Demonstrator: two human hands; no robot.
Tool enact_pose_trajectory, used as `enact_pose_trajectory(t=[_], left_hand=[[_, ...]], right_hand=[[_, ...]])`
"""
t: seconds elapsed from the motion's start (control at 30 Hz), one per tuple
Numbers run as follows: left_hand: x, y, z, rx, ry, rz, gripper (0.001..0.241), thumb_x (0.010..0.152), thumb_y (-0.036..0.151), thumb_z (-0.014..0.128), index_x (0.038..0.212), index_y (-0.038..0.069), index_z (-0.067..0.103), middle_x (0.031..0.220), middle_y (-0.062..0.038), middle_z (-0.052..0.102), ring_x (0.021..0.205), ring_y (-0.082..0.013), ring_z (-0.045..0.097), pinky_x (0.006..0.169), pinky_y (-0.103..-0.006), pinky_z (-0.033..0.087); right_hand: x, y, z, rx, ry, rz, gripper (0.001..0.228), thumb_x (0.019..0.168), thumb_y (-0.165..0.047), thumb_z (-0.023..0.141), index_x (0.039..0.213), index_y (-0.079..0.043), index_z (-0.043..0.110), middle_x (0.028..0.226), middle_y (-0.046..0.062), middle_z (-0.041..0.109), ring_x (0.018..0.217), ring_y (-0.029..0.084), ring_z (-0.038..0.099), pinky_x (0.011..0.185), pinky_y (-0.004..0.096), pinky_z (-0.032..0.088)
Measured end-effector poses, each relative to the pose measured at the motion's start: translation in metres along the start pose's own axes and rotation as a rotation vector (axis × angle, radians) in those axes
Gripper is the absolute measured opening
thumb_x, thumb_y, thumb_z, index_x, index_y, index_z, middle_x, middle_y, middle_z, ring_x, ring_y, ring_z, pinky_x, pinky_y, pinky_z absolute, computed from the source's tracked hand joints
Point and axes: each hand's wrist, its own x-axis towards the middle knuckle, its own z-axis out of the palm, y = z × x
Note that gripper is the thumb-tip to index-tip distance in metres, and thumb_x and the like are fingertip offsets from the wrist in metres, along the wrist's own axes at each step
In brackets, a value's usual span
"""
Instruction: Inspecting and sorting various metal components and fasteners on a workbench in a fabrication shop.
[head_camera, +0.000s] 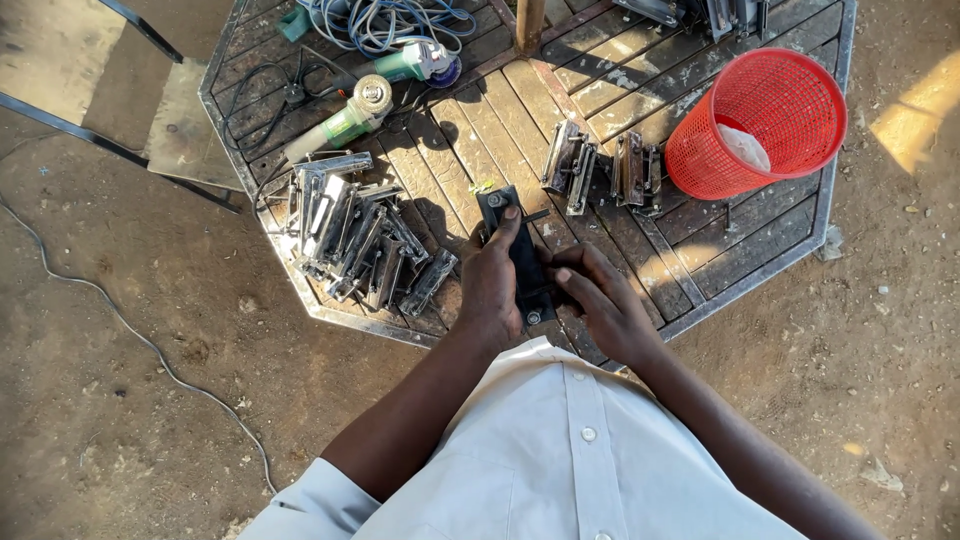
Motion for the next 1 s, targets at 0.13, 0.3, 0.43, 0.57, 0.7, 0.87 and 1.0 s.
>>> enact_pose_trajectory(t=[0.13,0.3,0.43,0.57,0.7,0.87,1.0], left_hand=[[0.015,0.000,-0.004,-0.009,-0.027,0.018,0.068,0.097,0.043,0.070,0.143,0.007,0.036,0.098,-0.022,0.070,0.086,-0.0319,0.074,0.083,-0.0553,0.060],[0.049,-0.033,-0.039,-0.030,-0.012,0.035,0.048,0.098,0.039,0.074,0.126,0.008,0.051,0.093,-0.021,0.072,0.083,-0.0312,0.075,0.082,-0.0504,0.060],[0.060,-0.033,-0.035,-0.062,-0.022,-0.003,0.050,0.096,0.042,0.076,0.123,0.008,0.052,0.084,-0.023,0.072,0.076,-0.0332,0.075,0.076,-0.0498,0.062],[0.053,-0.028,-0.026,-0.078,0.037,-0.004,0.054,0.090,0.041,0.082,0.122,0.008,0.053,0.086,-0.025,0.074,0.074,-0.0332,0.076,0.076,-0.0519,0.062],[0.006,0.010,0.003,-0.155,-0.039,-0.094,0.050,0.096,0.038,0.074,0.122,0.009,0.043,0.080,-0.026,0.070,0.071,-0.0378,0.073,0.071,-0.0508,0.060],[0.073,-0.040,-0.041,-0.098,-0.018,-0.041,0.059,0.096,0.040,0.076,0.130,0.008,0.040,0.085,-0.024,0.072,0.075,-0.0325,0.076,0.074,-0.0502,0.062],[0.004,0.014,0.003,-0.133,-0.045,-0.074,0.043,0.097,0.038,0.073,0.114,0.008,0.047,0.075,-0.025,0.070,0.066,-0.0371,0.074,0.067,-0.0490,0.062]], right_hand=[[-0.006,-0.021,0.010,0.098,-0.023,-0.004,0.031,0.098,-0.009,0.055,0.128,0.000,0.058,0.090,0.013,0.056,0.069,0.014,0.040,0.059,0.029,0.035],[-0.001,-0.005,-0.001,0.016,-0.028,-0.003,0.024,0.108,-0.015,0.047,0.121,0.000,0.061,0.086,0.013,0.055,0.071,0.016,0.042,0.063,0.032,0.037],[0.000,-0.023,0.010,0.109,-0.038,-0.011,0.027,0.100,-0.012,0.056,0.125,-0.001,0.059,0.091,0.012,0.057,0.071,0.012,0.038,0.062,0.030,0.035],[0.004,-0.018,0.009,0.040,-0.027,-0.028,0.025,0.111,-0.019,0.045,0.117,-0.001,0.063,0.084,0.011,0.056,0.071,0.014,0.040,0.064,0.032,0.036],[-0.001,-0.059,0.019,0.103,-0.039,-0.010,0.026,0.102,-0.014,0.052,0.124,-0.003,0.060,0.087,0.013,0.057,0.069,0.013,0.037,0.063,0.032,0.035],[0.005,-0.014,0.003,0.069,-0.040,-0.009,0.028,0.108,-0.019,0.045,0.122,-0.001,0.062,0.090,0.012,0.061,0.070,0.012,0.044,0.062,0.031,0.038],[0.005,-0.060,0.018,0.103,-0.055,-0.032,0.032,0.097,-0.013,0.052,0.126,0.000,0.059,0.081,0.014,0.057,0.064,0.013,0.040,0.059,0.030,0.036]])
